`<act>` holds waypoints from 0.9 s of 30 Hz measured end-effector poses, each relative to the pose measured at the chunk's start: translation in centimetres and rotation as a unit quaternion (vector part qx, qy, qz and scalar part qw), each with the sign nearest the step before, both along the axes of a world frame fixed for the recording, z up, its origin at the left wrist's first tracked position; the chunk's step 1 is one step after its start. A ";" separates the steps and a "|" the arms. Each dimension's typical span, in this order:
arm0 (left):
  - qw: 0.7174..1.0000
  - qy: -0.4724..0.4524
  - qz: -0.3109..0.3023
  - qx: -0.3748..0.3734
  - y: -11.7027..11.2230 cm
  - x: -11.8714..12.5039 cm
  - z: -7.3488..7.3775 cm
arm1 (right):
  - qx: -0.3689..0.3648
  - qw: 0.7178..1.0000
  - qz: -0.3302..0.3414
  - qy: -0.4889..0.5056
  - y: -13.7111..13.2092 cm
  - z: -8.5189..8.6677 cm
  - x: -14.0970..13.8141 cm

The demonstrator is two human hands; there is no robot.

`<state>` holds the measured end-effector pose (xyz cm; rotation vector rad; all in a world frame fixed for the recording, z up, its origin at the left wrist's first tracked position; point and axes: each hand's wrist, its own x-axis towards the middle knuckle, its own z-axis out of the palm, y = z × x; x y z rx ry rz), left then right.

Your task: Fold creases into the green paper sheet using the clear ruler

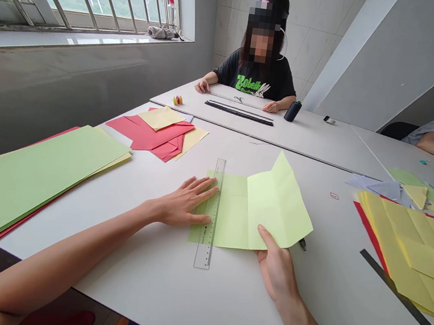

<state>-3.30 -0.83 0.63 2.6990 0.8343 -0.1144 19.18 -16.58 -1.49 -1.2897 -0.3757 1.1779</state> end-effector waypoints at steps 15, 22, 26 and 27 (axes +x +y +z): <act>1.000 -0.012 -0.005 -0.001 0.1 -0.1 -0.1 | -0.003 1.000 0.002 0.002 0.0 0.0 0.1; 1.000 -0.005 -0.001 -0.004 0.0 0.0 0.0 | -0.003 1.000 0.002 -0.002 0.0 0.1 0.0; 1.000 -0.007 -0.004 -0.002 0.1 0.0 0.0 | -0.003 1.000 0.001 0.000 0.0 0.1 0.1; 1.000 -0.009 -0.005 -0.002 0.1 0.0 0.0 | -0.003 1.000 0.002 0.000 0.0 0.0 0.1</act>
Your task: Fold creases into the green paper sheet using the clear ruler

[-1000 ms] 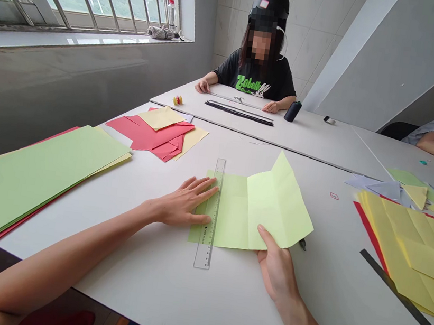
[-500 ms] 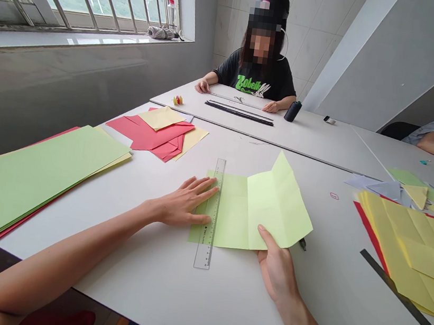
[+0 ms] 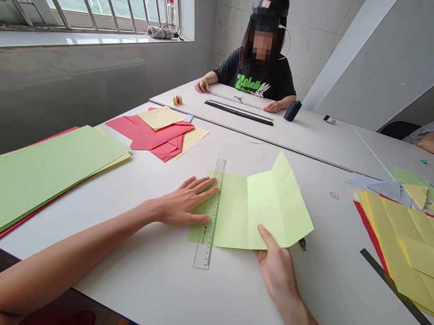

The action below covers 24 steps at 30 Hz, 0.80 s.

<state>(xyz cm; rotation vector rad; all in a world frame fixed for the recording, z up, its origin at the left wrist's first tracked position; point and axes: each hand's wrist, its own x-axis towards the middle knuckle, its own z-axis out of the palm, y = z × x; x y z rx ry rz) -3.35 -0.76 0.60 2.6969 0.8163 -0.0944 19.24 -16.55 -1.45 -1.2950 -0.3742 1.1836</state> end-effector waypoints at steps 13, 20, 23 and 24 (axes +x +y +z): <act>1.000 -0.001 0.000 0.002 0.0 0.0 -0.1 | -0.004 1.000 0.001 0.002 -0.1 0.2 0.0; 1.000 -0.007 -0.001 0.002 0.0 -0.1 -0.1 | 0.003 1.000 -0.003 0.001 -0.1 0.2 -0.1; 1.000 -0.007 -0.002 0.004 0.0 -0.1 -0.2 | 0.003 1.000 0.003 -0.004 -0.1 0.1 -0.1; 1.000 -0.007 -0.002 0.003 0.0 -0.1 -0.2 | 0.002 1.000 0.005 -0.005 -0.1 0.0 0.0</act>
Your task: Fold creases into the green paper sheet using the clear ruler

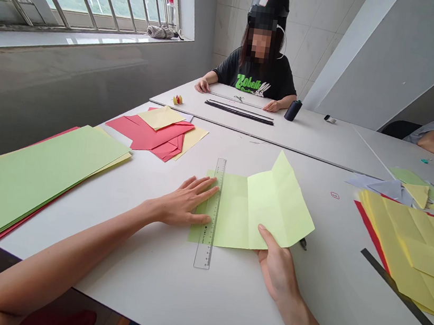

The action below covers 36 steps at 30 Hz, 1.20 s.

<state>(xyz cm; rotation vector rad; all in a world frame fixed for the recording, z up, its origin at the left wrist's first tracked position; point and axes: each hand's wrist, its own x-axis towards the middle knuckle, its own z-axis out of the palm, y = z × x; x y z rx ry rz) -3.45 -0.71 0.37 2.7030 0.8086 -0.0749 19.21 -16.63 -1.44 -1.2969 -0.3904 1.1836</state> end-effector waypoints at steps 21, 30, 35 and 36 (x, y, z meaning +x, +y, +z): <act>1.000 0.007 0.006 -0.010 -0.1 0.1 0.3 | -0.011 1.000 -0.001 0.005 -0.1 -0.2 0.2; 1.000 0.009 0.006 -0.007 -0.1 0.1 0.4 | -0.008 1.000 0.003 0.005 0.1 -0.3 0.2; 1.000 0.008 0.006 -0.007 -0.1 0.1 0.5 | -0.003 1.000 0.009 -0.002 0.1 -0.6 0.3; 1.000 0.010 0.006 -0.007 -0.1 0.1 0.5 | -0.002 1.000 0.010 -0.003 0.1 -0.6 0.3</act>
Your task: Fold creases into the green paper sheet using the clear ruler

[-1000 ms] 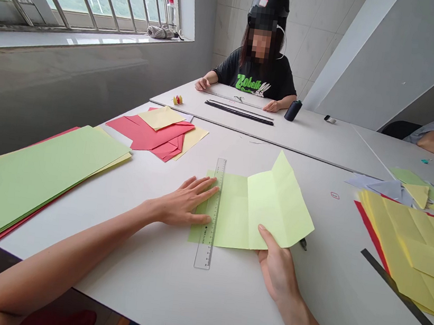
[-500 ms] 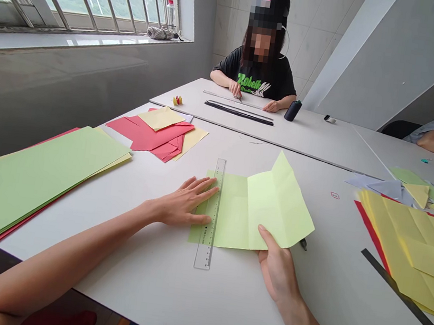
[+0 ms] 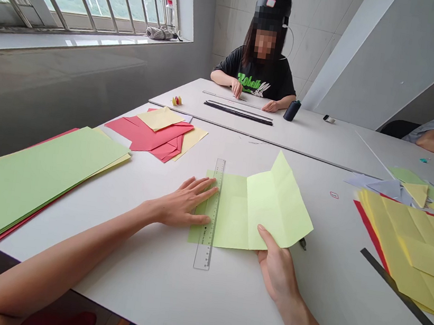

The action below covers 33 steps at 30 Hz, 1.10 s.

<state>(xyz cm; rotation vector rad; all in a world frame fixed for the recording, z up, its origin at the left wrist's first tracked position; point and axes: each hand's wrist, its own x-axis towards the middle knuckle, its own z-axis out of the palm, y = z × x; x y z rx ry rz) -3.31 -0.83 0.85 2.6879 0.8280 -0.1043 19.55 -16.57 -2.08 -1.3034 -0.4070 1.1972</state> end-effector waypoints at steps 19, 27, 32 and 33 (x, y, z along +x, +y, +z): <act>1.000 -0.010 -0.005 0.005 0.1 0.0 -0.1 | 0.013 1.000 0.000 -0.014 0.0 -0.2 0.0; 1.000 -0.009 0.000 0.010 0.1 0.0 0.0 | 0.037 0.999 -0.008 -0.022 0.0 0.6 -0.8; 1.000 0.005 0.007 0.015 0.1 0.3 0.8 | 0.087 0.984 0.018 -0.156 0.3 1.8 -2.9; 1.000 0.005 0.006 0.017 0.1 0.3 0.9 | 0.097 0.978 0.037 -0.179 0.5 2.0 -3.3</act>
